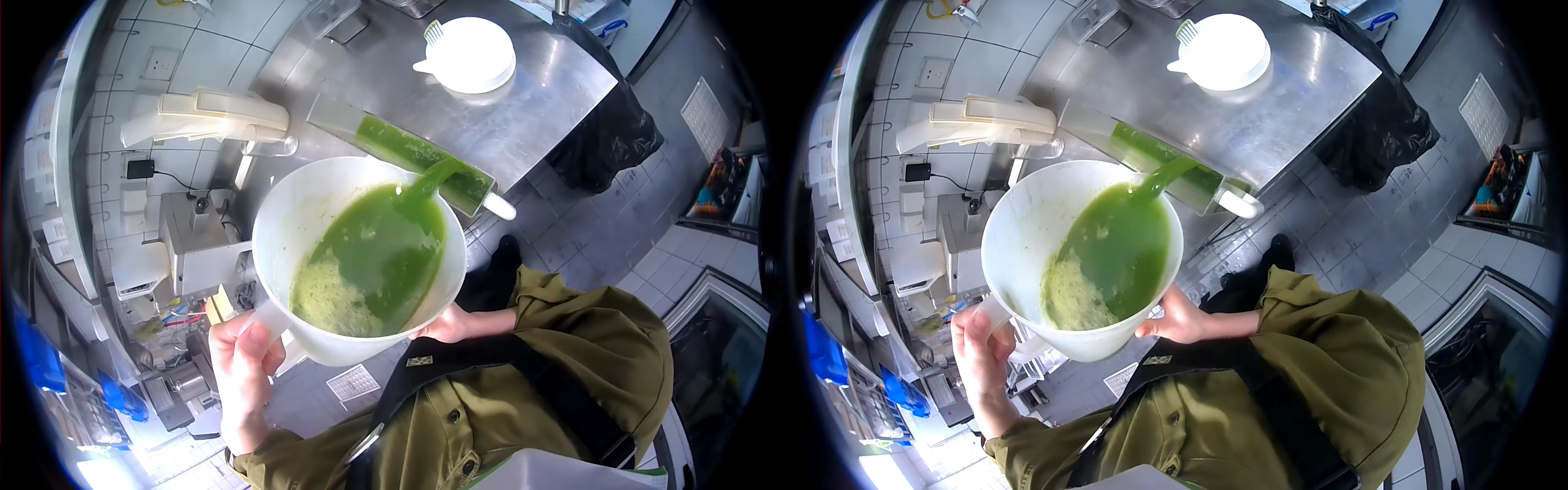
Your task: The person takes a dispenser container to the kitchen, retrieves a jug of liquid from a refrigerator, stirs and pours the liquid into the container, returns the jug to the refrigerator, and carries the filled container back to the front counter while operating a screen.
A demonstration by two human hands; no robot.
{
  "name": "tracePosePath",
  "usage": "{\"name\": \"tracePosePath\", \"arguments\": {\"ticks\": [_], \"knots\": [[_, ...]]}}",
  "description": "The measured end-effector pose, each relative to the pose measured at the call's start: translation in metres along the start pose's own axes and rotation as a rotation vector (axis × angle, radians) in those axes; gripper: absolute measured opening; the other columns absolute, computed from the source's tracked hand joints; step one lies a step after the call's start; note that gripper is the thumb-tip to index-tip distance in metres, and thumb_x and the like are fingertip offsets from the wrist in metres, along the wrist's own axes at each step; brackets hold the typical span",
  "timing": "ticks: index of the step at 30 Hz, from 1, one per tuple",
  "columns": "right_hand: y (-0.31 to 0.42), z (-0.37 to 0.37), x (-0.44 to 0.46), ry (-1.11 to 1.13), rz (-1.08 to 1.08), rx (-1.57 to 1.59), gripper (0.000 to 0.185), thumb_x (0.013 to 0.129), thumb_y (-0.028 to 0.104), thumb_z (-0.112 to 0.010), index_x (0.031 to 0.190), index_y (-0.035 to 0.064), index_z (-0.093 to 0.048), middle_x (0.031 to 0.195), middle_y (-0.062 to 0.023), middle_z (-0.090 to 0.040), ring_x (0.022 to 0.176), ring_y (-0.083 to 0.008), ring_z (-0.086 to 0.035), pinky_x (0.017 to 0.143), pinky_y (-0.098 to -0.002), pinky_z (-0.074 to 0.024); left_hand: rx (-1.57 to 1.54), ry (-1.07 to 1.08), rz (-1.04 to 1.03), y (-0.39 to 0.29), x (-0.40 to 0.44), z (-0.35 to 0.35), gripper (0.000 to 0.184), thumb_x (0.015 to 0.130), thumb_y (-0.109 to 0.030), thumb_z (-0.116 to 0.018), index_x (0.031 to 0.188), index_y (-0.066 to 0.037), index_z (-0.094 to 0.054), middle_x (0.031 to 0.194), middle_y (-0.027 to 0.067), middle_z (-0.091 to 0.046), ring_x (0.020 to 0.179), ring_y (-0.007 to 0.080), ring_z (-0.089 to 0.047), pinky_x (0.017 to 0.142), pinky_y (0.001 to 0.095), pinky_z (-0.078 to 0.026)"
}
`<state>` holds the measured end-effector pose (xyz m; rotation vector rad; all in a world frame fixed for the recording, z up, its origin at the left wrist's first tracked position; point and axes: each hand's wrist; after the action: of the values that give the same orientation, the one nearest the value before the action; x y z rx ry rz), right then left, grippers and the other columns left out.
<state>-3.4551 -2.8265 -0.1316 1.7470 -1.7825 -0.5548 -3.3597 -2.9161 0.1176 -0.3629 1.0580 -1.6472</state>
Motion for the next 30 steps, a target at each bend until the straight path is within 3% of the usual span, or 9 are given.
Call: {"name": "tracePosePath", "arguments": {"ticks": [30], "knots": [[0.005, -0.004, 0.004, -0.011, 0.108, -0.069, 0.072, 0.065, 0.035, -0.069, 0.115, -0.0011, -0.032, 0.113, -0.0131, -0.04, 0.108, -0.0226, -0.036, 0.091, -0.0354, -0.0274, 0.057, -0.035, 0.027, -0.009, 0.003, -0.001, 0.045, 0.076, -0.04, -0.051, 0.052, -0.003, -0.048, 0.04, -0.0019, -0.037, 0.036, 0.0039, -0.028, 0.035, 0.0205, -0.019]]}}
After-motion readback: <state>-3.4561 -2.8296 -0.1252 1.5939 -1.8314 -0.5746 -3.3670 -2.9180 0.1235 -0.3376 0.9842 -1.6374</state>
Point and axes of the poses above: each hand's wrist, its own x-axis towards the middle knuckle, its own z-axis out of the back of the hand, y = z × x
